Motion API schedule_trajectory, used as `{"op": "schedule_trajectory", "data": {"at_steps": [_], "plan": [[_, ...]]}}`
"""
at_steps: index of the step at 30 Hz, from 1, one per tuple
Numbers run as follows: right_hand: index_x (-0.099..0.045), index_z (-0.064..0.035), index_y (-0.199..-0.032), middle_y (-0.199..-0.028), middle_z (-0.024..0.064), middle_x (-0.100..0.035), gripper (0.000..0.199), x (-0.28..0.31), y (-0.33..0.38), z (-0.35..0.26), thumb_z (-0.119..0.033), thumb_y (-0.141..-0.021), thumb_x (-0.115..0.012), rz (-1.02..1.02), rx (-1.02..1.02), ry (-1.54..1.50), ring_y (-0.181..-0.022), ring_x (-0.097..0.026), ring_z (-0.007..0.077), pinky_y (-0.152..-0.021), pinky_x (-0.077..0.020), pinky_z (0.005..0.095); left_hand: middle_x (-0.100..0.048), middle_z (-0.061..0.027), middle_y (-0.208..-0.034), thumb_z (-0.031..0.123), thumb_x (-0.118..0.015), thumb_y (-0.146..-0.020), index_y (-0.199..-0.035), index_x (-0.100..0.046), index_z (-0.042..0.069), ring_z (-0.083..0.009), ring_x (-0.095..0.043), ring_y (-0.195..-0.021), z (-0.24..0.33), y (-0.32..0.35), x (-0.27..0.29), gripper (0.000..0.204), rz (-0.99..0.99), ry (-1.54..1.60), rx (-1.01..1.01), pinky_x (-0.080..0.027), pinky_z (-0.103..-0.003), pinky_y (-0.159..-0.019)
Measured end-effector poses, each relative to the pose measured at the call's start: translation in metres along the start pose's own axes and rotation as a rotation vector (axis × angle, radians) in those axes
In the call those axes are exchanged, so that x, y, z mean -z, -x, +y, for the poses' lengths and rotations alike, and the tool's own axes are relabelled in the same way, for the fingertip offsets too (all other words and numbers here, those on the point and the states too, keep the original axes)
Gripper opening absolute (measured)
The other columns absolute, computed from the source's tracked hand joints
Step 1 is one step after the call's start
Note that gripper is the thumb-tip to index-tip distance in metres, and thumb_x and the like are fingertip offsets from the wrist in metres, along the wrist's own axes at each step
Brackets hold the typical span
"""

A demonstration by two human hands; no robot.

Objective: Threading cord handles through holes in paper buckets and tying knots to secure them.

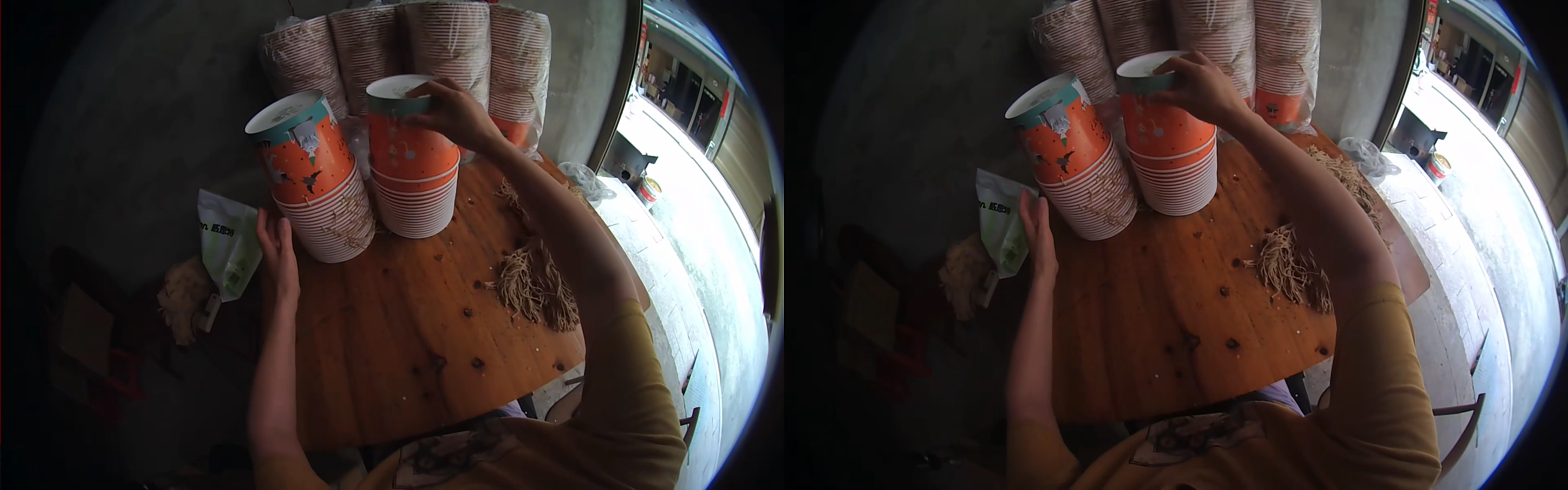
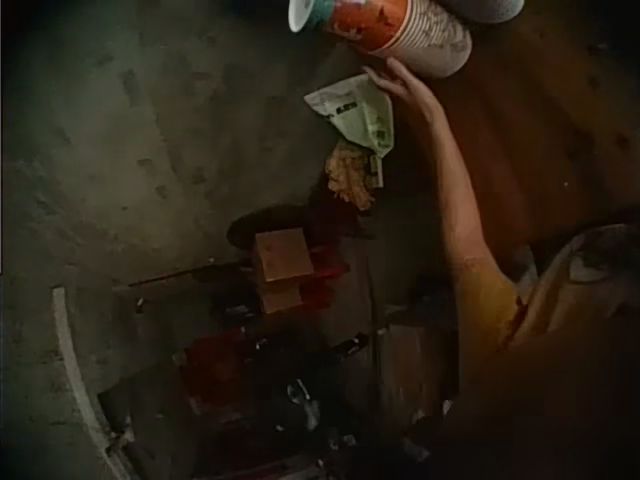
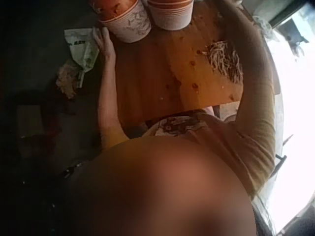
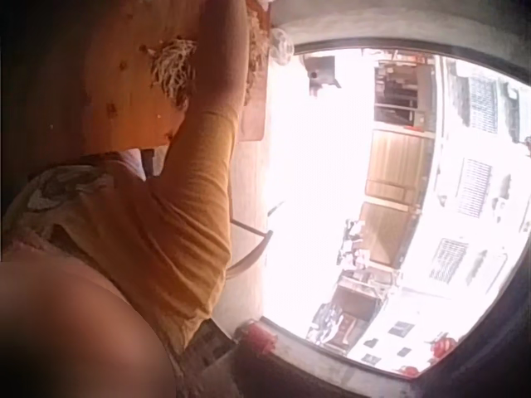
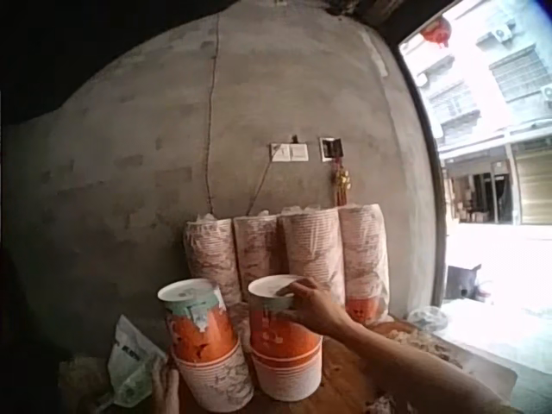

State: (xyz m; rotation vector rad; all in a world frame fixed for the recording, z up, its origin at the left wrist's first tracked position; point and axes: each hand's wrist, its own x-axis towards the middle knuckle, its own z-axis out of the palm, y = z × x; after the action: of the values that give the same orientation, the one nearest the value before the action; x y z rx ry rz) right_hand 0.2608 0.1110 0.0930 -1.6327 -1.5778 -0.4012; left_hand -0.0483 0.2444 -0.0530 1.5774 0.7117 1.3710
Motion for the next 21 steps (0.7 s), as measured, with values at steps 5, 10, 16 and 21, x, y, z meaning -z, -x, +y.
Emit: {"op": "schedule_trajectory", "data": {"at_steps": [5, 10, 16, 21], "plan": [[-0.062, -0.0111, -0.114, -0.108, 0.0057, -0.056, 0.042, 0.049, 0.004, -0.021, -0.027, -0.078, -0.076, 0.239, 0.161, -0.098, -0.082, -0.055, 0.0135, -0.074, -0.0478, 0.0285, -0.051, -0.0112, -0.12, 0.021, -0.051, -0.098, -0.125, -0.048, 0.004, -0.0178, -0.05, -0.105, 0.032, 0.045, -0.022, 0.032, 0.11, 0.009, -0.3, -0.04, -0.03, -0.092], [-0.058, -0.0075, -0.121, -0.125, 0.0079, -0.052, 0.051, 0.107, 0.04, -0.056, -0.024, -0.077, -0.077, 0.327, 0.391, -0.103, -0.122, -0.049, 0.0215, -0.098, -0.043, 0.0321, -0.052, -0.0115, -0.127, 0.027, -0.046, -0.1, -0.13, -0.046, 0.004, -0.0189, -0.051, -0.115, 0.116, 0.055, -0.073, 0.038, -0.302, 0.329, -0.134, -0.041, -0.033, -0.097], [-0.056, -0.01, -0.123, -0.123, 0.0096, -0.05, 0.05, 0.098, 0.125, -0.077, -0.032, -0.082, -0.073, 0.244, 0.364, -0.334, -0.111, -0.053, 0.0254, -0.095, -0.0443, 0.0365, -0.043, -0.01, -0.141, 0.029, -0.049, -0.098, -0.139, -0.038, 0.006, -0.0212, -0.044, -0.128, 0.176, 0.078, -0.084, 0.049, -0.495, 0.8, 0.191, -0.038, -0.041, -0.104], [-0.062, -0.0064, -0.109, -0.111, 0.0088, -0.059, 0.025, 0.114, 0.213, -0.041, -0.021, -0.089, -0.063, -0.139, -0.121, -0.089, -0.105, -0.057, 0.0224, -0.088, -0.0468, 0.0356, -0.057, -0.0076, -0.118, 0.025, -0.054, -0.096, -0.123, -0.049, 0.004, -0.016, -0.055, -0.108, 0.171, 0.115, -0.063, 0.034, -0.328, 0.506, 0.172, -0.044, -0.033, -0.093]]}}
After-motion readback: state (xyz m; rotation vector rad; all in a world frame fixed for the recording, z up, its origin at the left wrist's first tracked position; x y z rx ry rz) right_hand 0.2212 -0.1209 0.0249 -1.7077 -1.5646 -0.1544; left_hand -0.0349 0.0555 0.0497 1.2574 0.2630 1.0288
